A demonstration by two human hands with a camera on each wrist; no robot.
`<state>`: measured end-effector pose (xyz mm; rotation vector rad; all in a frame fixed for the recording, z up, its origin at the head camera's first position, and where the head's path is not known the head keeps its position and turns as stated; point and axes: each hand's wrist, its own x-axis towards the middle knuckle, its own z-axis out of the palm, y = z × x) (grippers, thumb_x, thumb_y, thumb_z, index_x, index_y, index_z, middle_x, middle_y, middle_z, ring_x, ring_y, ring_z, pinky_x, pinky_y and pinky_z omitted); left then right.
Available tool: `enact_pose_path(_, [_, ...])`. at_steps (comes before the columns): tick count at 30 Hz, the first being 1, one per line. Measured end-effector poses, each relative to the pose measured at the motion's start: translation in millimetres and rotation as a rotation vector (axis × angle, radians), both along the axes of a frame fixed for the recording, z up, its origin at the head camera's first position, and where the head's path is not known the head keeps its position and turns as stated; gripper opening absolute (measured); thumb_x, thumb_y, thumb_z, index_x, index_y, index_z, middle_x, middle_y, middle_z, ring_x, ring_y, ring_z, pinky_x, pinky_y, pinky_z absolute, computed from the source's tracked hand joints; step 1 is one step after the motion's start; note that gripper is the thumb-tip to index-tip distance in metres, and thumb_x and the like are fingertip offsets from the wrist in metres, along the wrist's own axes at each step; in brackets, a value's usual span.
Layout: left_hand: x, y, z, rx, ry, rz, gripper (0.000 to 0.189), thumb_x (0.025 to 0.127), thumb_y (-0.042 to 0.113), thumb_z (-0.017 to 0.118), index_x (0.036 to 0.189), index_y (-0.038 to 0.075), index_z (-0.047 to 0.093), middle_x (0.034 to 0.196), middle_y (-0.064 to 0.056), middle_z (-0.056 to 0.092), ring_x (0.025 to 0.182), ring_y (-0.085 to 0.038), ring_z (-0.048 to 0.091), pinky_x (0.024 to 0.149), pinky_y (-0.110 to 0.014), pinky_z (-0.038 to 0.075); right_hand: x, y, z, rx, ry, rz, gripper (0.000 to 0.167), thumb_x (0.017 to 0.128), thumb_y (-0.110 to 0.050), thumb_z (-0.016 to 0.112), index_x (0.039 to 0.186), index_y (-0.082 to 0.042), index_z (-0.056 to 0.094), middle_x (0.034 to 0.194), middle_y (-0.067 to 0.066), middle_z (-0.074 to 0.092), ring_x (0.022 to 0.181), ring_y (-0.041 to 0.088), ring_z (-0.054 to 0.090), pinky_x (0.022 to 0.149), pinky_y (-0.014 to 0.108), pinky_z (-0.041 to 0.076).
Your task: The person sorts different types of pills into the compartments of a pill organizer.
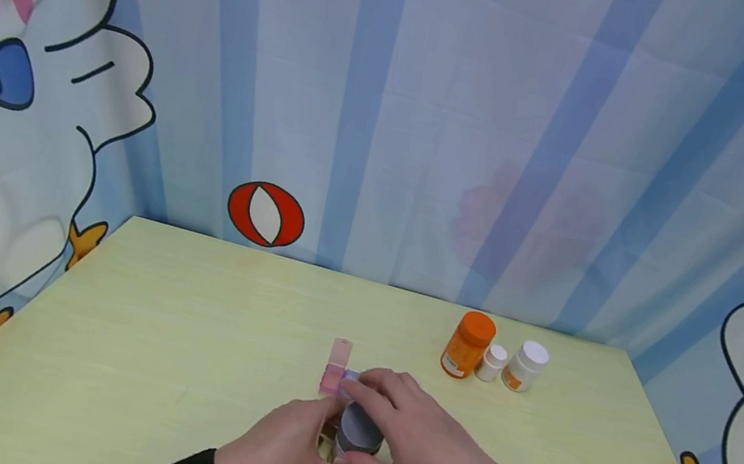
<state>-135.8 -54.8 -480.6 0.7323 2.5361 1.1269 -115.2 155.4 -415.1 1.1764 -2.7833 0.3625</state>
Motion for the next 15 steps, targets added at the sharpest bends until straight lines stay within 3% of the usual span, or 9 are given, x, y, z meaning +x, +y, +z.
enact_pose_path(3, [-0.3, -0.5, -0.3, 0.013, -0.011, 0.001, 0.058, 0.072, 0.058, 0.077, 0.117, 0.029, 0.056, 0.094, 0.019, 0.061, 0.085, -0.004, 0.058, 0.074, -0.023, 0.048, -1.6, -1.9, -1.4, 0.027, -0.025, -0.078, 0.072, 0.085, -0.072, 0.048, 0.140, -0.025, 0.048, 0.123, -0.009, 0.051, 0.102, 0.003, 0.050, 0.083, 0.023, 0.051])
enact_pose_path(6, [-0.1, -0.4, -0.5, 0.014, -0.025, 0.004, 0.056, 0.073, 0.056, 0.078, 0.115, 0.027, 0.056, 0.093, 0.017, 0.061, 0.084, -0.005, 0.058, 0.073, -0.022, 0.048, -2.4, -4.4, -3.1, 0.053, -0.035, -0.089, 0.072, 0.084, -0.074, 0.044, 0.133, -0.023, 0.053, 0.117, -0.009, 0.054, 0.094, 0.003, 0.050, 0.079, 0.022, 0.051])
enact_pose_path(12, [0.3, 0.2, -0.3, 0.005, -0.012, 0.000, 0.068, 0.073, 0.058, 0.077, 0.129, 0.029, 0.052, 0.097, 0.020, 0.061, 0.086, -0.003, 0.057, 0.074, -0.022, 0.048, -1.2, -6.1, -4.2, 0.042, -0.013, -0.038, 0.054, 0.091, -0.062, 0.050, 0.131, -0.025, 0.055, 0.120, -0.010, 0.053, 0.097, 0.003, 0.051, 0.083, 0.023, 0.052])
enact_pose_path(15, [0.3, -0.1, -0.1, 0.003, 0.003, 0.000, 0.069, 0.072, 0.060, 0.076, 0.129, 0.029, 0.052, 0.098, 0.020, 0.061, 0.086, -0.002, 0.056, 0.075, -0.022, 0.048, 0.1, -5.8, -3.3, 0.017, 0.031, 0.009, 0.045, 0.094, -0.052, 0.055, 0.130, -0.026, 0.055, 0.119, -0.011, 0.052, 0.099, 0.003, 0.049, 0.085, 0.023, 0.051])
